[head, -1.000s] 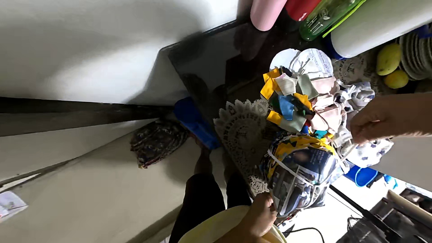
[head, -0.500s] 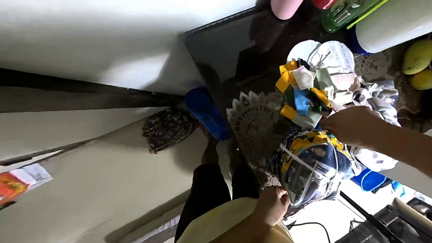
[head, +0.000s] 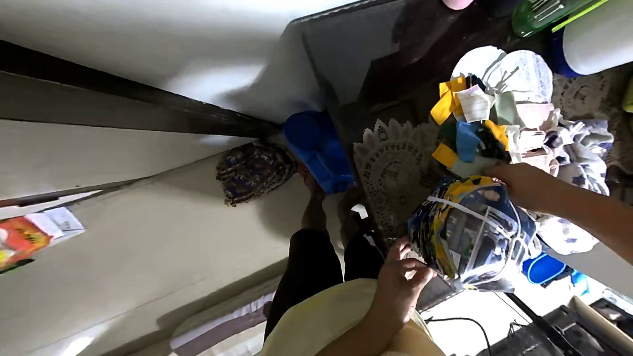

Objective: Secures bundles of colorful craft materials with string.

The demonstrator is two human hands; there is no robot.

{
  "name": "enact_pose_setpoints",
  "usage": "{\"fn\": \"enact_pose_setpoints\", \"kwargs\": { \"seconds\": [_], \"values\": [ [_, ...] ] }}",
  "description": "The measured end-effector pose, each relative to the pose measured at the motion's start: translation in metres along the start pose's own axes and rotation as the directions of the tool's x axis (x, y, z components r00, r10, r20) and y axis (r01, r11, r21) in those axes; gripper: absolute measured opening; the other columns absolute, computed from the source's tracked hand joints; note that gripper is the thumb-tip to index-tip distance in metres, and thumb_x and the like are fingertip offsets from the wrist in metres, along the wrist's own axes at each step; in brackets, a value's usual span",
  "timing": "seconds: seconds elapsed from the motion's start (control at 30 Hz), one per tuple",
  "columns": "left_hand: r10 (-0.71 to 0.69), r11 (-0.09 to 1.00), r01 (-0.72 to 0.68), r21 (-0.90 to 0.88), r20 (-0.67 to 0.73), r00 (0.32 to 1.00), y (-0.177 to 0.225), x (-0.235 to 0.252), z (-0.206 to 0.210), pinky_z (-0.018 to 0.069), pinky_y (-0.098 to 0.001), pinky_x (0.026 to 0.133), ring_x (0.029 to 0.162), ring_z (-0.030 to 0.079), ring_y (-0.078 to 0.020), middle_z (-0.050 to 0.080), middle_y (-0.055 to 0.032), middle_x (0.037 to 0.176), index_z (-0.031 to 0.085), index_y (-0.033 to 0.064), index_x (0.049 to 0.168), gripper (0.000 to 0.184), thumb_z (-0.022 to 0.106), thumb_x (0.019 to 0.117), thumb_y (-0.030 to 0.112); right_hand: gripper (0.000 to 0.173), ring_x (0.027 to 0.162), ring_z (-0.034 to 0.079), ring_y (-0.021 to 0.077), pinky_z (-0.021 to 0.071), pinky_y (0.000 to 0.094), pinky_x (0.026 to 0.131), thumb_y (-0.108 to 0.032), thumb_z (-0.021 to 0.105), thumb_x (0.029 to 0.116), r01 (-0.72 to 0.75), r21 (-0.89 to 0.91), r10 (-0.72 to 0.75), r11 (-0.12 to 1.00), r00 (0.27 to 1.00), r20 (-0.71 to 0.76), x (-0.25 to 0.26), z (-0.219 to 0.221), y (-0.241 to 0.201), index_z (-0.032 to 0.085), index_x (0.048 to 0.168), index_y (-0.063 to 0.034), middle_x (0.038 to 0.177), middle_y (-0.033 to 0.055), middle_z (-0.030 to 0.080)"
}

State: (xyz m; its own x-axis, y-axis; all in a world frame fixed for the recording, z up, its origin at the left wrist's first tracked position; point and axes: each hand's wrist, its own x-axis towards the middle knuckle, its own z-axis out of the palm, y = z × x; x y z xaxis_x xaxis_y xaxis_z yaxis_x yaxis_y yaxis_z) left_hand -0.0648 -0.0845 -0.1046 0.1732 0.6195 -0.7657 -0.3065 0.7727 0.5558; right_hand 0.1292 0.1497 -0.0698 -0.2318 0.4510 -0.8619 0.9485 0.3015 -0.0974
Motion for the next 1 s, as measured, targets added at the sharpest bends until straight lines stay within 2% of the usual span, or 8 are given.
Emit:
{"fn": "enact_pose_setpoints", "kwargs": {
  "seconds": [0.23, 0.4, 0.47, 0.53, 0.63, 0.7, 0.9, 1.0],
  "values": [
    [-0.059, 0.97, 0.05, -0.237, -0.031, 0.998, 0.005, 0.004, -0.005, 0.0497, -0.0246, 0.097, 0.121, 0.055, -0.0134, 0.053, -0.0164, 0.137, 0.073, 0.0013, 0.082, 0.011, 0.064, 0.0888, -0.002, 0.025, 0.105, 0.063, 0.0443, 0.047, 0.0585, 0.095, 0.003, 0.055, 0.1015, -0.136, 0.202, 0.125, 0.97, 0.99, 0.063, -0.011, 0.009, -0.002, 0.062, 0.124, 0.012, 0.113, 0.0315, 0.065],
    [-0.082, 0.969, 0.09, -0.231, 0.041, 0.996, 0.014, 0.007, -0.013, 0.0534, -0.0256, 0.092, 0.11, 0.061, -0.0126, 0.058, -0.0142, 0.129, 0.072, 0.0022, 0.082, 0.014, 0.062, 0.0897, -0.004, 0.02, 0.101, 0.064, 0.0423, 0.0481, 0.0595, 0.091, 0.001, 0.057, 0.1016, -0.061, 0.318, 0.078, 0.946, 0.996, -0.043, -0.009, 0.028, 0.017, 0.066, 0.117, 0.0098, 0.105, 0.0289, 0.067],
    [-0.03, 0.986, 0.042, -0.162, 0.071, 0.997, 0.015, 0.013, -0.017, 0.0531, -0.0222, 0.086, 0.098, 0.063, -0.0062, 0.068, -0.0038, 0.107, 0.074, 0.0061, 0.079, 0.017, 0.063, 0.0894, -0.002, 0.016, 0.094, 0.066, 0.0422, 0.05, 0.0613, 0.085, 0.0, 0.06, 0.1004, 0.026, 0.342, 0.021, 0.939, 0.991, -0.133, -0.005, 0.037, 0.026, 0.067, 0.111, 0.009, 0.098, 0.0276, 0.068],
    [0.037, 0.997, -0.031, -0.07, 0.09, 0.995, 0.018, 0.019, -0.019, 0.0524, -0.0209, 0.089, 0.099, 0.063, -0.0037, 0.068, 0.0002, 0.101, 0.074, 0.0059, 0.08, 0.014, 0.065, 0.0881, -0.001, 0.014, 0.09, 0.067, 0.0419, 0.0504, 0.0617, 0.081, 0.001, 0.06, 0.099, 0.139, 0.357, -0.06, 0.924, 0.973, -0.225, 0.0, 0.047, 0.037, 0.069, 0.107, 0.0088, 0.095, 0.0263, 0.069],
    [0.092, 0.994, -0.085, -0.07, 0.101, 0.991, 0.019, 0.022, -0.018, 0.0532, -0.0207, 0.09, 0.099, 0.063, -0.0038, 0.068, 0.0008, 0.101, 0.075, 0.0066, 0.079, 0.013, 0.067, 0.0867, 0.0, 0.018, 0.099, 0.068, 0.0322, 0.0543, 0.0529, 0.088, 0.002, 0.061, 0.0959, 0.298, 0.395, -0.162, 0.869, 0.926, -0.341, 0.009, 0.064, 0.053, 0.07, 0.112, 0.0036, 0.113, 0.0194, 0.069],
    [0.087, 0.984, -0.068, -0.167, 0.109, 0.99, 0.018, 0.023, -0.016, 0.0545, -0.022, 0.087, 0.094, 0.064, -0.0047, 0.068, 0.002, 0.097, 0.075, 0.009, 0.079, 0.017, 0.064, 0.0876, -0.001, 0.018, 0.101, 0.066, 0.0248, 0.054, 0.0451, 0.09, -0.001, 0.056, 0.1013, 0.278, 0.496, -0.117, 0.823, 0.937, -0.33, 0.009, 0.064, 0.049, 0.068, 0.115, 0.0012, 0.117, 0.0154, 0.068],
    [-0.076, 0.967, 0.082, -0.242, 0.036, 0.996, 0.031, 0.019, -0.012, 0.0576, -0.023, 0.079, 0.08, 0.067, -0.006, 0.071, 0.0014, 0.087, 0.072, 0.0091, 0.079, 0.027, 0.055, 0.0882, -0.01, 0.02, 0.108, 0.067, 0.0335, 0.0505, 0.0536, 0.094, -0.002, 0.054, 0.1026, 0.279, 0.473, -0.126, 0.836, 0.936, -0.329, -0.003, 0.058, 0.038, 0.071, 0.11, 0.0057, 0.127, 0.0196, 0.067],
    [-0.097, 0.995, 0.098, -0.004, -0.129, 0.987, 0.042, 0.007, -0.005, 0.0554, -0.0239, 0.085, 0.093, 0.064, -0.0089, 0.065, -0.0062, 0.105, 0.067, -0.0007, 0.089, 0.013, 0.059, 0.0883, -0.01, 0.02, 0.092, 0.066, 0.0401, 0.0497, 0.0584, 0.084, -0.005, 0.056, 0.1031, 0.081, 0.503, 0.035, 0.861, 0.976, -0.217, -0.012, 0.051, 0.026, 0.069, 0.097, 0.0097, 0.098, 0.0256, 0.068]
  ]
}}
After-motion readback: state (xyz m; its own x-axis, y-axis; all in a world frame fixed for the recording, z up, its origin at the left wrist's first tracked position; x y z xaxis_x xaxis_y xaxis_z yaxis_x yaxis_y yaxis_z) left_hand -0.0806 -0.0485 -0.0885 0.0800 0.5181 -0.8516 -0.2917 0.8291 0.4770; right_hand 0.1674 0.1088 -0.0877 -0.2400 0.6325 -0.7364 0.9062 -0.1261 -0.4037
